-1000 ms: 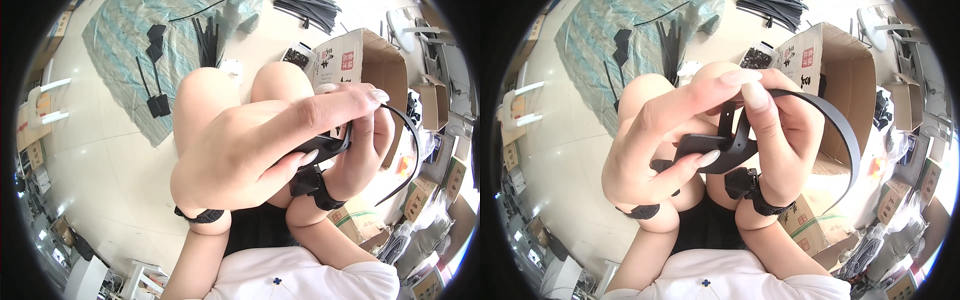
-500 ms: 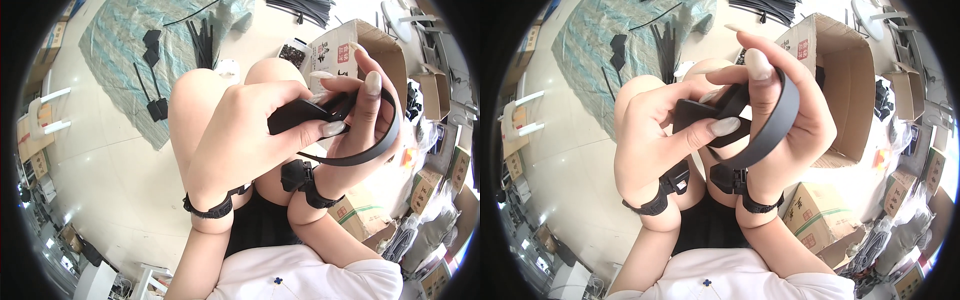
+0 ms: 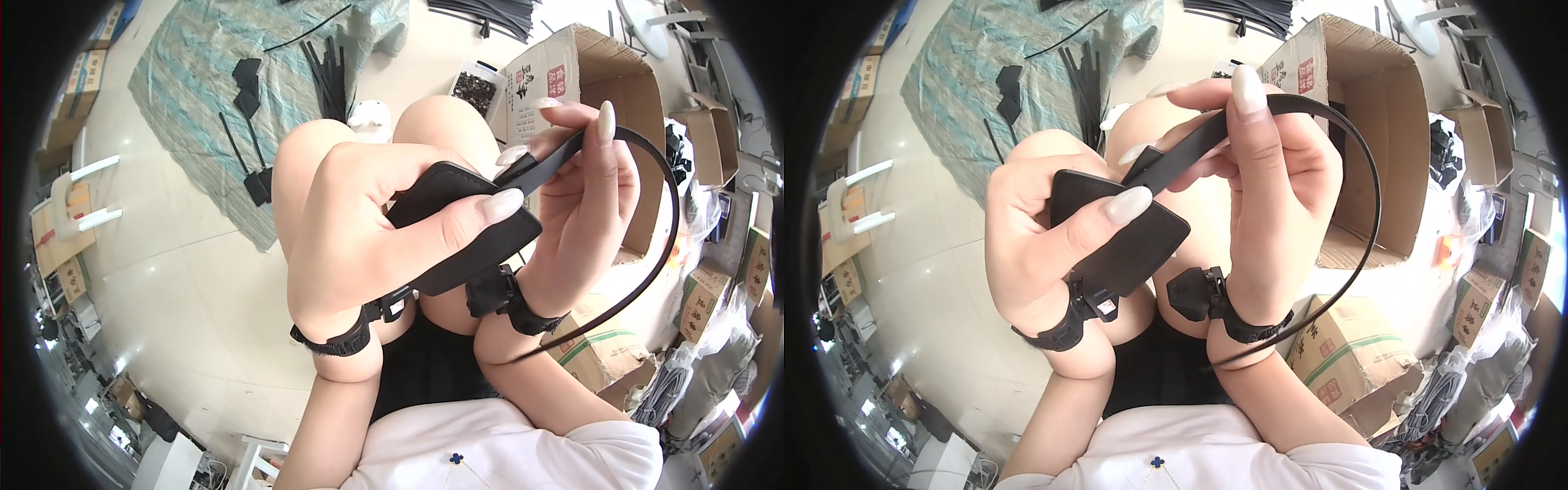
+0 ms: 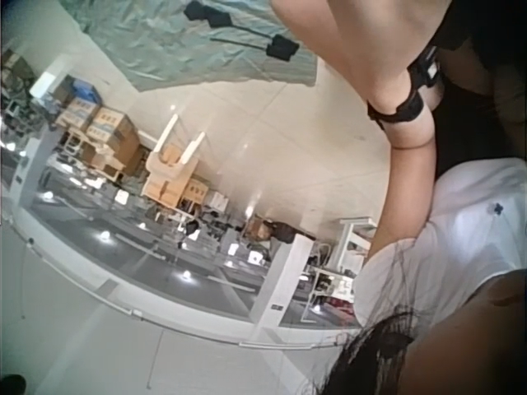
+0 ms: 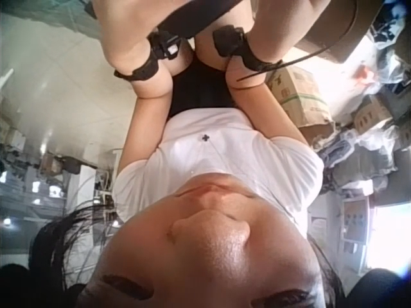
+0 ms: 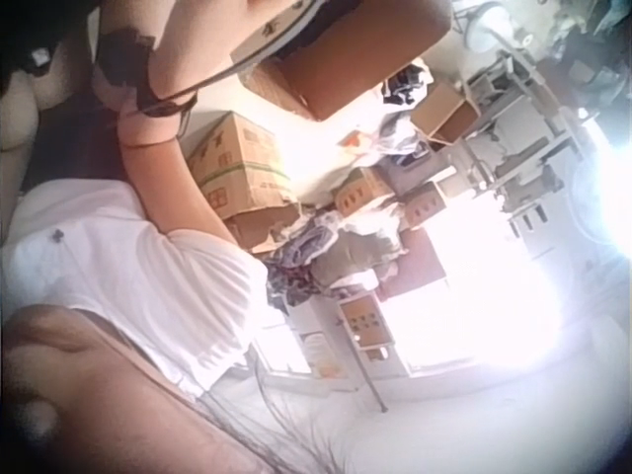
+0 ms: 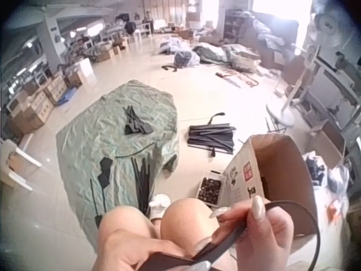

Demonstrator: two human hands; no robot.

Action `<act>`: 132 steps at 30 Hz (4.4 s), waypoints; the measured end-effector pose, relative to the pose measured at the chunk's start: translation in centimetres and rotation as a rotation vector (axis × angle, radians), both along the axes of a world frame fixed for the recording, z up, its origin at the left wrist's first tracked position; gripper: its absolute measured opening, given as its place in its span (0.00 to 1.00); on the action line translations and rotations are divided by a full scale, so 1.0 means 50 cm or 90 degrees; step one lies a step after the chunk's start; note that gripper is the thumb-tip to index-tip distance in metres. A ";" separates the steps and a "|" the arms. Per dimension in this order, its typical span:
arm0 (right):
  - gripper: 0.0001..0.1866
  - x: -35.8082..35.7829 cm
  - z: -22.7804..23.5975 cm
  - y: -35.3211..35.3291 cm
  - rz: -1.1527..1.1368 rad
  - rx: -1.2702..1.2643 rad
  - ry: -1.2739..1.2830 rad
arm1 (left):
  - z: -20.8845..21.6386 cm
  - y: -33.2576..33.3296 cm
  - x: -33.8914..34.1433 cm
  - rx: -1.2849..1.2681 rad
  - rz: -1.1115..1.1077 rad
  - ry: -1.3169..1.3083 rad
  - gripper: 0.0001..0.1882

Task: Attaching straps and buckles to black identification tags.

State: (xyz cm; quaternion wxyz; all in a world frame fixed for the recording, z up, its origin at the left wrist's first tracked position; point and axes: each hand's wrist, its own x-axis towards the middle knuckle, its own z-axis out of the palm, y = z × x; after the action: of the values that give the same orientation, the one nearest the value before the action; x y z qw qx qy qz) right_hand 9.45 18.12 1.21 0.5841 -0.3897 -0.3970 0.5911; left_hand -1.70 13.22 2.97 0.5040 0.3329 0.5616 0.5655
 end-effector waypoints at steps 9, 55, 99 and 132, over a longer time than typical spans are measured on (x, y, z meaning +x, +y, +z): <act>0.14 0.003 -0.018 0.006 -0.016 0.030 -0.094 | -0.010 0.010 -0.030 -0.058 -0.148 0.041 0.13; 0.05 0.025 0.001 0.012 0.236 0.011 -0.173 | -0.010 0.009 -0.038 -0.062 -0.096 -0.090 0.10; 0.14 0.047 -0.911 0.325 0.328 -0.075 -0.977 | -0.052 0.017 -0.116 0.128 0.312 -0.263 0.12; 0.05 -0.020 0.068 0.024 0.238 0.116 -0.094 | -0.053 -0.002 -0.113 0.077 0.098 -0.062 0.10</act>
State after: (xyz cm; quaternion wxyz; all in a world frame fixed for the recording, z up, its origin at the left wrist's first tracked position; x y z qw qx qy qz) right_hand 8.43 19.31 4.61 0.4665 -0.2972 -0.5561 0.6203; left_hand -7.32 13.12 0.30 0.4646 0.2909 0.5254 0.6508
